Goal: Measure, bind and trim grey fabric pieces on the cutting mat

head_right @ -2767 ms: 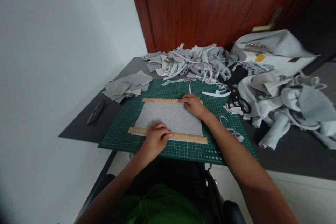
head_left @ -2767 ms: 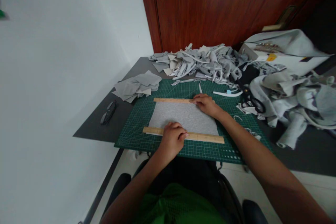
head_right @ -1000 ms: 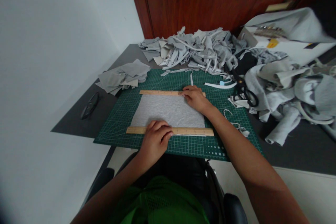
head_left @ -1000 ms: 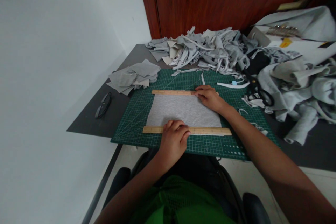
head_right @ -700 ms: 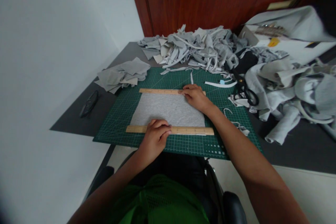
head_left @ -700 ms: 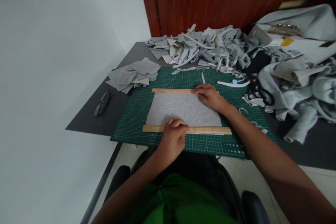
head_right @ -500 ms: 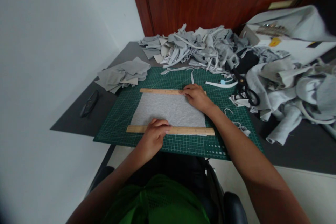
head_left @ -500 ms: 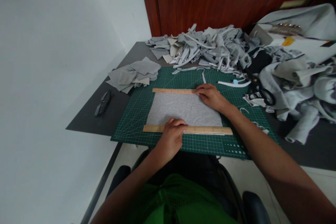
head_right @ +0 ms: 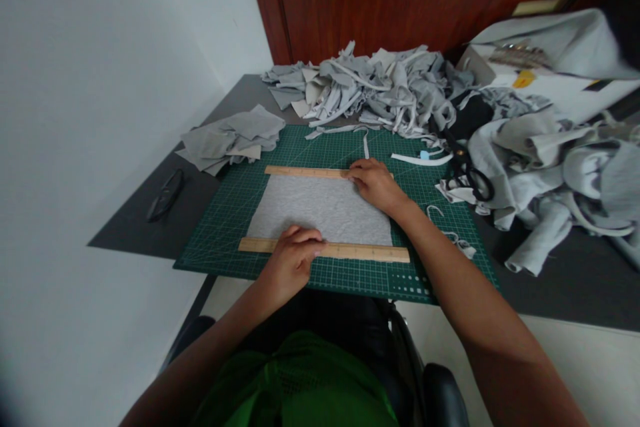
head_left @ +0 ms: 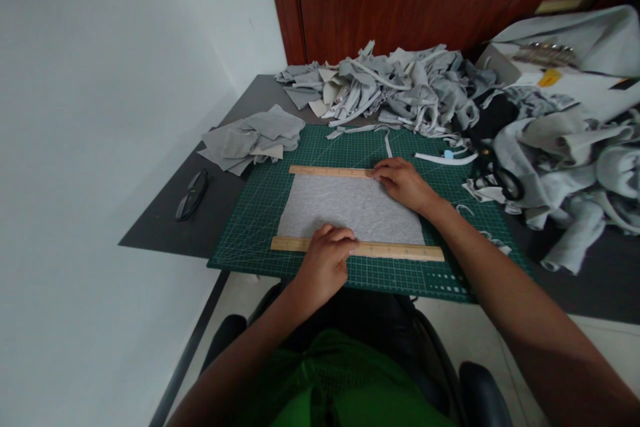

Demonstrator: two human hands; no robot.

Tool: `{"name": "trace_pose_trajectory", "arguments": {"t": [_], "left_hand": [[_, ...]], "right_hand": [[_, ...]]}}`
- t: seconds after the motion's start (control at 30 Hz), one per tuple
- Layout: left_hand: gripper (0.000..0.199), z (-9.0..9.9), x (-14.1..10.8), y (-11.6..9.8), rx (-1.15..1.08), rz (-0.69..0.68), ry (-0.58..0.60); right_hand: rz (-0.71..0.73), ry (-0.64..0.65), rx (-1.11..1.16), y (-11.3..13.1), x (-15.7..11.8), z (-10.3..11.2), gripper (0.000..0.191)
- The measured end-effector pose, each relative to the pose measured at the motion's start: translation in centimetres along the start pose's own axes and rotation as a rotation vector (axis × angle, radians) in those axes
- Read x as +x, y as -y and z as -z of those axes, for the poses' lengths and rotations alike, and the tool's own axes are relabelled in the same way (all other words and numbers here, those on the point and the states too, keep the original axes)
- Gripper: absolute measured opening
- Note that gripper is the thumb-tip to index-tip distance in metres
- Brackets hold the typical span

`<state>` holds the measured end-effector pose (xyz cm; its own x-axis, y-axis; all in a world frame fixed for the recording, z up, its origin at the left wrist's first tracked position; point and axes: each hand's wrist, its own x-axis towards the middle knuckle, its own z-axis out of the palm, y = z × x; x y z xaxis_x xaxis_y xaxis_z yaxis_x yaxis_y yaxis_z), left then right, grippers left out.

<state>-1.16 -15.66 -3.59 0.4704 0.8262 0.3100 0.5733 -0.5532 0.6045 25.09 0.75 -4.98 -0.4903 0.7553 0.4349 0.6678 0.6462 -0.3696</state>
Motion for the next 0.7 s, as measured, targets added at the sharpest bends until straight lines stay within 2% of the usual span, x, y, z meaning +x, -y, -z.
{"name": "trace_pose_trajectory", "arguments": {"t": [0.17,0.4,0.7], "left_hand": [[0.039,0.1,-0.1,0.0,0.006,-0.022,0.005],[0.045,0.4,-0.2,-1.0,0.079,-0.009,0.051],[0.026,0.5,-0.4,-2.1,0.243,0.010,0.127]], "right_hand": [[-0.014,-0.033,-0.035,0.1,-0.2,-0.1,0.033],[0.021,-0.035,0.037,-0.1,0.3,-0.1,0.030],[0.060,-0.084,0.080,-1.0,0.2,-0.6,0.025]]}}
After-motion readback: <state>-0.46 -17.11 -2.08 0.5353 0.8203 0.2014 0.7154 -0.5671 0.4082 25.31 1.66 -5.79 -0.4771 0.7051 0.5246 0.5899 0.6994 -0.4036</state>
